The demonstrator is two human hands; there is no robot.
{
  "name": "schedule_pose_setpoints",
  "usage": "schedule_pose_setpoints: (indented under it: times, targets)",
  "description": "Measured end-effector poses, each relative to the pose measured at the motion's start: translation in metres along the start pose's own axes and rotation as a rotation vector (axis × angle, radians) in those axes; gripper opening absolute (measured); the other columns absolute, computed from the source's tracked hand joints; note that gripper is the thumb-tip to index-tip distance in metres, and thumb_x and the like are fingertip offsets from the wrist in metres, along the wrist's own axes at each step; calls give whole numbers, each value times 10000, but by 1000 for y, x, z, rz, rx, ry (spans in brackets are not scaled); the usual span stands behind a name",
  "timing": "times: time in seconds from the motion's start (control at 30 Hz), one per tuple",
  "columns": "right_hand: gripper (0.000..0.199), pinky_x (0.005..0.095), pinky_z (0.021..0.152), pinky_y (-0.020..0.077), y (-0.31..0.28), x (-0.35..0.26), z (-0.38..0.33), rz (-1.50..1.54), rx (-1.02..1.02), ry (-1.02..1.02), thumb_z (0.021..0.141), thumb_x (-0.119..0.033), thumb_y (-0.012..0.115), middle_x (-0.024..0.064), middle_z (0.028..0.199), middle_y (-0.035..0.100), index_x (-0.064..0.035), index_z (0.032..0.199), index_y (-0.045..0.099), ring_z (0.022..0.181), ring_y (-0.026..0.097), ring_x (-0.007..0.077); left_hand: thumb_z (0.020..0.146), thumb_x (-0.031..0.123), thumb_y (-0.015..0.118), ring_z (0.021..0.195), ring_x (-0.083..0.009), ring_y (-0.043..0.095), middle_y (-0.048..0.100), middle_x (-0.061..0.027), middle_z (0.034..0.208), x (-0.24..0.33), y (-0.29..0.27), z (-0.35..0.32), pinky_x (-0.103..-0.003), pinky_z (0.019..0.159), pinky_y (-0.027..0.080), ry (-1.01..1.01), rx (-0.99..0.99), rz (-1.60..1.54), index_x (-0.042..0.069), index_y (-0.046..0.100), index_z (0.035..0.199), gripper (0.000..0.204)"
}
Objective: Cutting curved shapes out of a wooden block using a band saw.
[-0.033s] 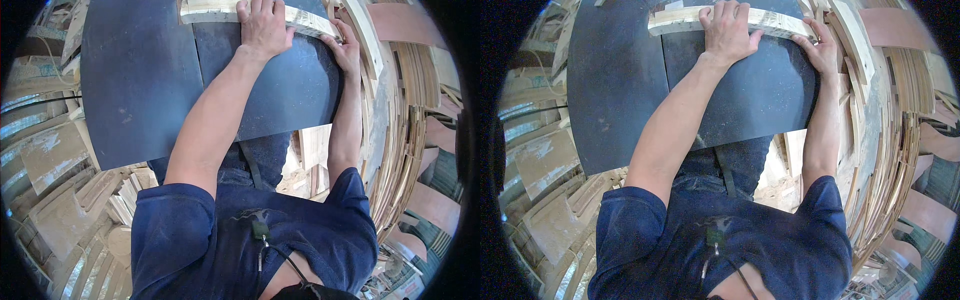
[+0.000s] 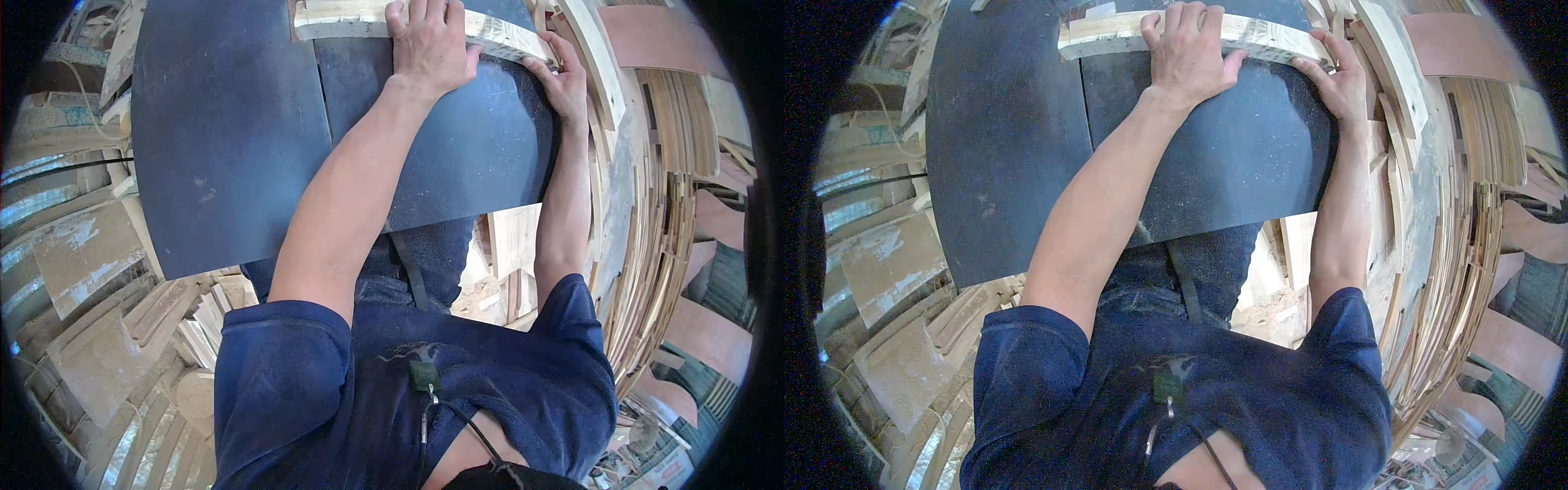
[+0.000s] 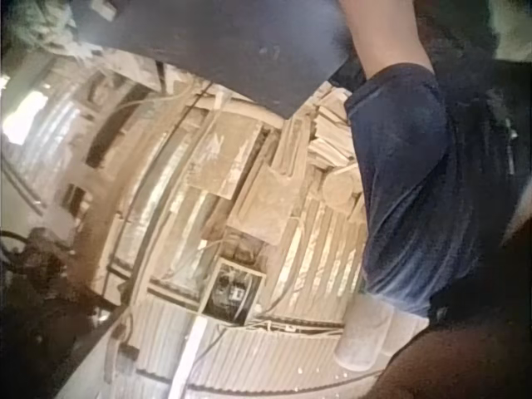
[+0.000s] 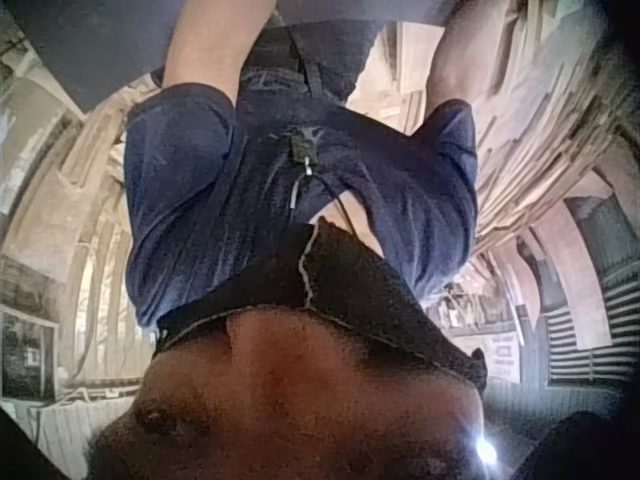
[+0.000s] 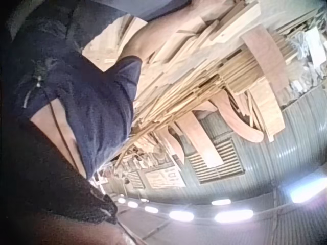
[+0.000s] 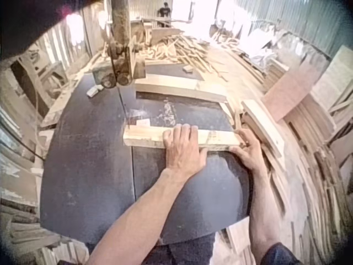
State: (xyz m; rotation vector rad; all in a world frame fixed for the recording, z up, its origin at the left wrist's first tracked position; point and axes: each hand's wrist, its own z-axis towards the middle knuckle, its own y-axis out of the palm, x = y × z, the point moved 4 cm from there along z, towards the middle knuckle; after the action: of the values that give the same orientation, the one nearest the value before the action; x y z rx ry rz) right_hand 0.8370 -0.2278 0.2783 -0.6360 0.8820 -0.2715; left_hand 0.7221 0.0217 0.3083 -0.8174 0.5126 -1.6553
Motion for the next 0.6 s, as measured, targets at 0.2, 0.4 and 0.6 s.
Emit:
schedule_pose_setpoints:
  times: [0.2,0.4,0.6]
  targets:
    - [632,374,1126,492,2,3,0,25,-11,7,850,-340,935,97,1355,720,-89,1385,709,1297,657,239,771,361,860,1242,-337,539,616,-179,1212,-3,-1,1,-568,1129,336,-52,-76,-149,-7,645,1266,653]
    - [625,368,1118,500,4,10,4,41,-3,15,842,-342,941,80,1362,720,-105,1377,718,1293,660,228,771,354,857,1246,-342,542,616,-183,1218,-5,1,6,-571,1139,332,-58,-72,-163,-3,645,1263,644]
    - [614,357,1106,506,6,9,9,21,-10,35,846,-342,940,77,1346,738,-111,1372,723,1274,670,209,760,356,861,1239,-342,544,615,-182,1214,-7,4,7,-573,1141,334,-51,-36,-168,6,642,1267,654]
